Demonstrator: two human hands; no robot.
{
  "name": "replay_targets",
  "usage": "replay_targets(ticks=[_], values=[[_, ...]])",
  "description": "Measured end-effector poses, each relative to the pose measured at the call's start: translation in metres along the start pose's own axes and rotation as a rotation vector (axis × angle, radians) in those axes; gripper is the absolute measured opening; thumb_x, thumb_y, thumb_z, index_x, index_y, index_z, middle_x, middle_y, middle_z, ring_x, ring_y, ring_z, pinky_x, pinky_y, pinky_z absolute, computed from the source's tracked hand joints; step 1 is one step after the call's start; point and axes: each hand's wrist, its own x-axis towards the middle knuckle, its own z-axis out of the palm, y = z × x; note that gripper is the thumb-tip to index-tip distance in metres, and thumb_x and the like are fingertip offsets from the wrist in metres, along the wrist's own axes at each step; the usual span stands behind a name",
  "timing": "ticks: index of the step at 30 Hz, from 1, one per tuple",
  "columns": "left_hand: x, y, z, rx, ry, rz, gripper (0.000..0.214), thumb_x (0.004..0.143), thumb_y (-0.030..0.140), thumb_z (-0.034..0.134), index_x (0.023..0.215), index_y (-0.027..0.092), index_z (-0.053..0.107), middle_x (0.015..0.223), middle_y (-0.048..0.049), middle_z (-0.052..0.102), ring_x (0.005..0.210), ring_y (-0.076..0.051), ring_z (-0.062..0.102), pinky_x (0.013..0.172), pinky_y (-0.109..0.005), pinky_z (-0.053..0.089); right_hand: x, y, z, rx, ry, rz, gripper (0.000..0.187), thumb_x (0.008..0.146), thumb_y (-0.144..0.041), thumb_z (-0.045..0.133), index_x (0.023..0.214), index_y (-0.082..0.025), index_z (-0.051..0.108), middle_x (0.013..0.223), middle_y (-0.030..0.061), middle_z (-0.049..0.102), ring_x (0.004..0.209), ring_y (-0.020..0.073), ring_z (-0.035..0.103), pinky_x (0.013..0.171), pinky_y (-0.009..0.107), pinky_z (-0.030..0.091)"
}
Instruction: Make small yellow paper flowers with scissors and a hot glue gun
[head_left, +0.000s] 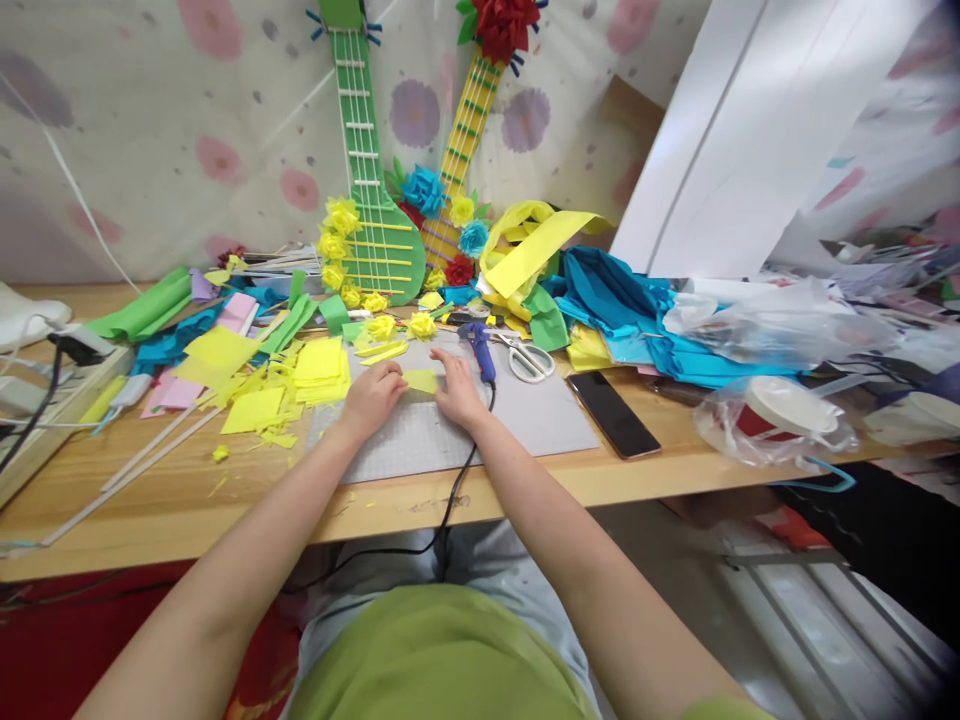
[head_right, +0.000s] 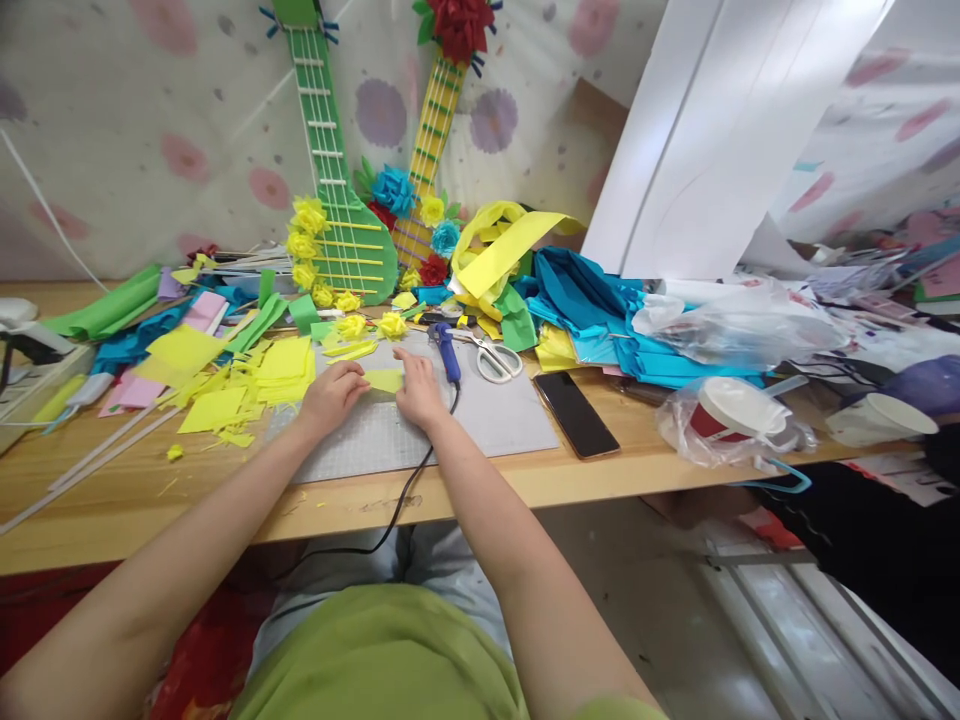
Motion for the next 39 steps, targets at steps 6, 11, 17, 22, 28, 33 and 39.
replay_targets(ticks=[6,11,17,22,28,33,39], values=[[-0.002,0.002,-0.005,-0.11,-0.012,-0.113,0.014,0.083,0.028,0.048,0.075,0.02,0.055,0.095,-0.0067,0.059,0.092,-0.019,0.055,0.084,-0.032,0.043,-0.001,-0.002,0.0,0.029,-0.135,-0.026,0.059,0.065,-0.012,0.05,0.124,-0.02,0.042,0.102,0.0029,0.062,0.102,0.0194,0.051,0.093,0.036,0.038],[-0.006,-0.005,-0.003,-0.204,-0.029,-0.199,0.014,0.078,0.034,0.056,0.081,0.02,0.053,0.093,-0.0048,0.058,0.091,-0.018,0.055,0.081,-0.031,0.043,0.001,0.006,0.006,-0.019,-0.072,0.093,0.037,0.074,-0.017,0.05,0.111,-0.019,0.051,0.087,0.0026,0.062,0.09,0.0173,0.054,0.084,0.032,0.041],[-0.014,-0.019,-0.001,-0.419,-0.041,-0.439,0.047,0.073,0.033,0.06,0.115,0.022,0.043,0.095,-0.0005,0.058,0.07,-0.012,0.055,0.071,-0.027,0.044,0.001,0.005,0.003,-0.008,-0.121,0.119,0.039,0.075,-0.019,0.054,0.113,-0.021,0.049,0.088,0.0012,0.061,0.081,0.0156,0.055,0.078,0.029,0.042],[-0.012,-0.017,-0.001,-0.378,-0.046,-0.535,0.052,0.073,0.035,0.057,0.12,0.021,0.04,0.083,0.0021,0.057,0.063,-0.011,0.053,0.063,-0.026,0.041,0.002,0.002,0.003,-0.015,-0.147,0.165,0.045,0.076,-0.019,0.053,0.12,-0.02,0.044,0.084,0.0006,0.06,0.077,0.0158,0.055,0.075,0.029,0.042],[-0.008,-0.011,-0.001,-0.314,-0.012,-0.612,0.049,0.074,0.037,0.055,0.119,0.021,0.042,0.079,0.0016,0.059,0.067,-0.013,0.055,0.064,-0.026,0.041,0.005,-0.001,0.009,-0.078,-0.104,0.226,0.058,0.078,-0.022,0.053,0.132,-0.016,0.032,0.086,0.0041,0.061,0.08,0.0186,0.057,0.079,0.033,0.042],[-0.009,-0.009,-0.004,-0.236,-0.019,-0.618,0.046,0.075,0.032,0.054,0.118,0.021,0.043,0.081,0.0009,0.061,0.071,-0.015,0.058,0.064,-0.026,0.04,0.007,-0.006,0.012,-0.122,-0.058,0.264,0.061,0.08,-0.023,0.051,0.135,-0.011,0.027,0.086,0.0067,0.062,0.085,0.0212,0.058,0.081,0.035,0.041],[-0.01,-0.003,-0.013,-0.149,-0.049,-0.657,0.048,0.074,0.033,0.055,0.12,0.025,0.042,0.083,0.0016,0.065,0.078,-0.017,0.06,0.062,-0.027,0.037,0.007,-0.006,0.015,-0.196,-0.045,0.256,0.057,0.08,-0.022,0.05,0.133,-0.013,0.031,0.087,0.0072,0.064,0.09,0.0225,0.058,0.084,0.037,0.04]])
